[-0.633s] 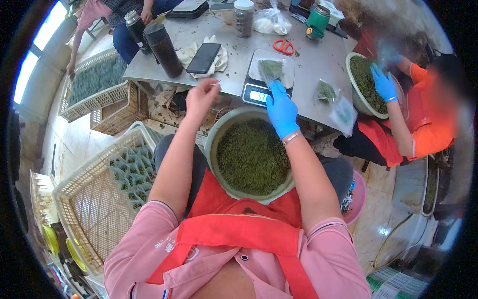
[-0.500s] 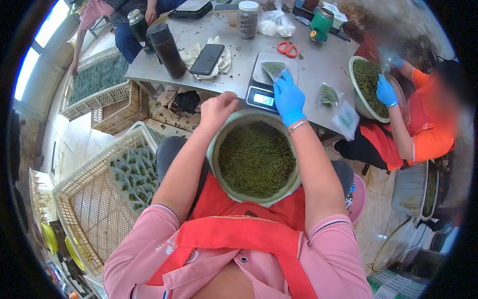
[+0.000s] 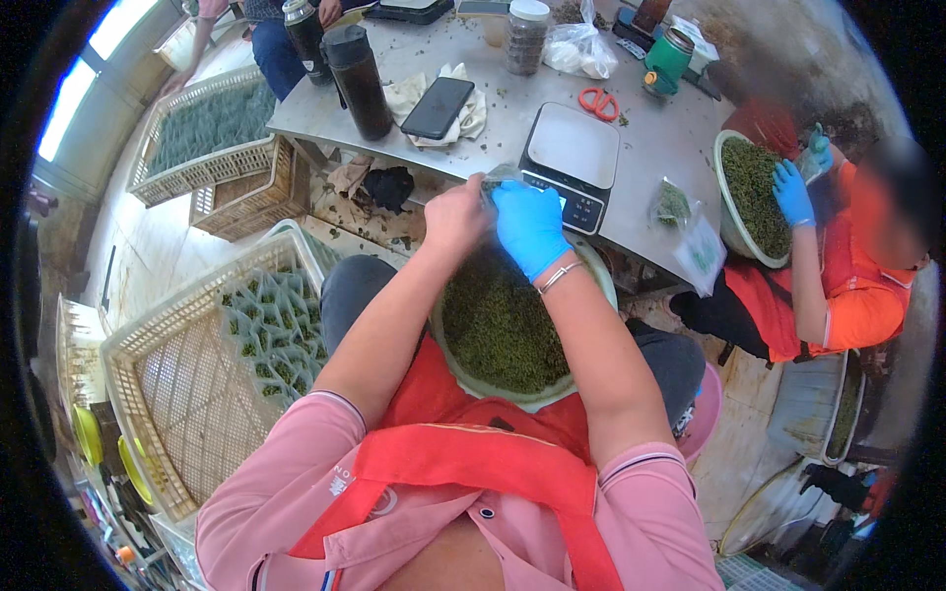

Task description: The person scoops green tea leaves from a bowl on their lap into small plastic bags, weighs each bag on a digital scale, and places the filled bags into a basket. They repeat this process continuously.

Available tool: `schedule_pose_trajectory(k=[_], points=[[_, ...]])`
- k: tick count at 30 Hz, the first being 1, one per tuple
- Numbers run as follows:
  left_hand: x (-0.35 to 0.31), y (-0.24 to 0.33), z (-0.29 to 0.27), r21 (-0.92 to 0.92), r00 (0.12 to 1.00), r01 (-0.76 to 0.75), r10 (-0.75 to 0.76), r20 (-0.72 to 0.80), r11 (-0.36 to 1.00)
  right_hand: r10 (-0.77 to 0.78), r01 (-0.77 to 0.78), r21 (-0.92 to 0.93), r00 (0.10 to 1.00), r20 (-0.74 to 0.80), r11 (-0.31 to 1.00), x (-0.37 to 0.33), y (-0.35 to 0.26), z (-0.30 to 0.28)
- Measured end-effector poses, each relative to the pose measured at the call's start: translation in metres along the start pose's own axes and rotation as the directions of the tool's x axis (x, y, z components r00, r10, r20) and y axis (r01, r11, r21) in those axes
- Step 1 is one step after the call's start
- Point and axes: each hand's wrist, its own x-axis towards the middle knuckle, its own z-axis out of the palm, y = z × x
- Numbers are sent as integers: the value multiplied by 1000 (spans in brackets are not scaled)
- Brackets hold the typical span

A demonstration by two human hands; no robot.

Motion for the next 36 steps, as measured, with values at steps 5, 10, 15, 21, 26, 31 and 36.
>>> schedule_pose_trajectory(k=[5, 10, 15, 21, 26, 31, 36], points=[[1, 8, -9, -6, 997, 13, -12, 74, 1000, 59, -51, 177, 997, -40, 983, -7, -21, -39], [4, 6, -4, 120, 995, -65, 55, 87, 991, 98, -110, 171, 992, 75, 979, 2, -5, 15], [4, 12, -15, -27, 996, 22, -20, 89, 999, 83, -75, 680, 996, 21, 730, -23, 14, -25], [16, 16, -30, -154, 932, 323, -286, 221, 934, 447, -304, 345, 750, -488, 888, -97, 151, -31], [18, 15, -28, -228, 933, 328, -277, 232, 917, 399, -414, 62, 812, -425, 908, -137, 280, 24], [-6, -27, -12, -511, 951, 294, -302, 70, 808, 691, -269, 705, 590, -417, 656, -65, 205, -14], [-45, -47, -98, -592, 950, 258, -313, 11, 763, 269, 6, 446, 789, -552, 895, -14, 112, -14]])
